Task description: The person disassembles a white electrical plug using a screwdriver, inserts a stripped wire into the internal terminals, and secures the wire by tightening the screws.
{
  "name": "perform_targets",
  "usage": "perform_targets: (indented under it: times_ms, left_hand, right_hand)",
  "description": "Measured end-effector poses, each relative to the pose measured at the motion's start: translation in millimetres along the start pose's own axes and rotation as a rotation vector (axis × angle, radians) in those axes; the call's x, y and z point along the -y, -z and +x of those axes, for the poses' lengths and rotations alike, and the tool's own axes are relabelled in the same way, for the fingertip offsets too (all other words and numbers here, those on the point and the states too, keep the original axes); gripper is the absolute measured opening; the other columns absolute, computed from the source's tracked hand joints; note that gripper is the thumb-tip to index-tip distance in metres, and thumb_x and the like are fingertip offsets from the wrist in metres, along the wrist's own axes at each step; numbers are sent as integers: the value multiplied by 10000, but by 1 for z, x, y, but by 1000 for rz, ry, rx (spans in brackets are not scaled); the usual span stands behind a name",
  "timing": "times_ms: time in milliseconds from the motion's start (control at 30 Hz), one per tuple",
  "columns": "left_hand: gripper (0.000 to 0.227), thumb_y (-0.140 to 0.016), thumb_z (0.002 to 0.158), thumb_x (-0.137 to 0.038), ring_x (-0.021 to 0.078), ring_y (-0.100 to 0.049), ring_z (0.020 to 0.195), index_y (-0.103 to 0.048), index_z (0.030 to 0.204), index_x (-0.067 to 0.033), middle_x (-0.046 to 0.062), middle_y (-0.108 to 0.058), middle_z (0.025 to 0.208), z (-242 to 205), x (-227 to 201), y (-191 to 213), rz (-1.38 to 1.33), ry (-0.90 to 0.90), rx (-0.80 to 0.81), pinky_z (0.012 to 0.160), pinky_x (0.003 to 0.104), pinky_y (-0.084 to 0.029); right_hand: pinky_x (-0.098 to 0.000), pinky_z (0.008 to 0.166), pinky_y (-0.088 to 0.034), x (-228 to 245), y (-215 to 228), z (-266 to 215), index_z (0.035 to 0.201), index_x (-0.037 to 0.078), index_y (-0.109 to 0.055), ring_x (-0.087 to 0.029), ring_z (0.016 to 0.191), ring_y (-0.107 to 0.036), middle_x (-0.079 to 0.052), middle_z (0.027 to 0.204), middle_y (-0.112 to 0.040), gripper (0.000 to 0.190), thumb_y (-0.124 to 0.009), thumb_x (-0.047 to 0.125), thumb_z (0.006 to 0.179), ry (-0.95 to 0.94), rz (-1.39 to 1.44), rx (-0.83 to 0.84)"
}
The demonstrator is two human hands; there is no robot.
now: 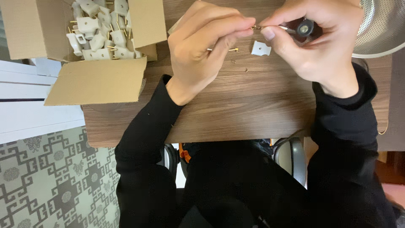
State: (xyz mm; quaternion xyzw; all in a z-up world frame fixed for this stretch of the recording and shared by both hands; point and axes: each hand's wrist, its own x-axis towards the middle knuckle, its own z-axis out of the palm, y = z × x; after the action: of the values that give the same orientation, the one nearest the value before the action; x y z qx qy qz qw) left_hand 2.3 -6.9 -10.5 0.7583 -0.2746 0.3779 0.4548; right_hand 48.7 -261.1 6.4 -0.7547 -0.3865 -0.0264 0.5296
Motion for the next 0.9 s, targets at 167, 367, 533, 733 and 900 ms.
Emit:
perform_targets:
  times_ms: [167,367,533,733,900]
  left_hand:
    - [75,-848,1163,-107,299,-797,996,-856,1225,-64,120,-847,1122,-2,5,-1,14,-44,-14,929,410,-669]
    - [61,-809,1186,-68,319,-778,992,-848,1233,-59,109,-838,1147,-2,2,0,-1,-22,8,954,434,-638]
    - [58,-820,1181,-59,306,-784,989,-844,1233,-62,111,-845,1127,-2,4,-1,-9,-33,7,929,422,-655]
    - [71,-796,1192,-18,335,-762,1000,-839,1245,-37,128,-832,1165,-2,0,0,-25,-24,38,938,439,-646]
    - [68,-805,1190,-13,323,-775,1008,-839,1242,-39,117,-833,1159,0,1,2,7,-45,43,940,435,-649]
  right_hand:
    - [-364,746,-416,2,-4,3,1184,-226,-787,-271,828,-623,-285,1008,-776,157,-808,-194,1336,110,-1,-1]
    - [-368,763,-418,-8,-1,-3,1196,-191,-829,-246,833,-612,-260,1039,-797,138,-866,-147,1322,105,-76,-12]
    - [-367,731,-398,-2,-3,4,1143,-205,-803,-253,791,-592,-251,965,-767,165,-836,-211,1305,159,-64,-4]
    - [-381,752,-423,-3,-3,4,1158,-204,-809,-271,826,-631,-262,998,-779,146,-851,-217,1298,165,-69,12]
    - [-381,761,-433,-1,-6,7,1147,-199,-807,-278,832,-638,-249,980,-758,160,-872,-224,1291,181,-42,29]
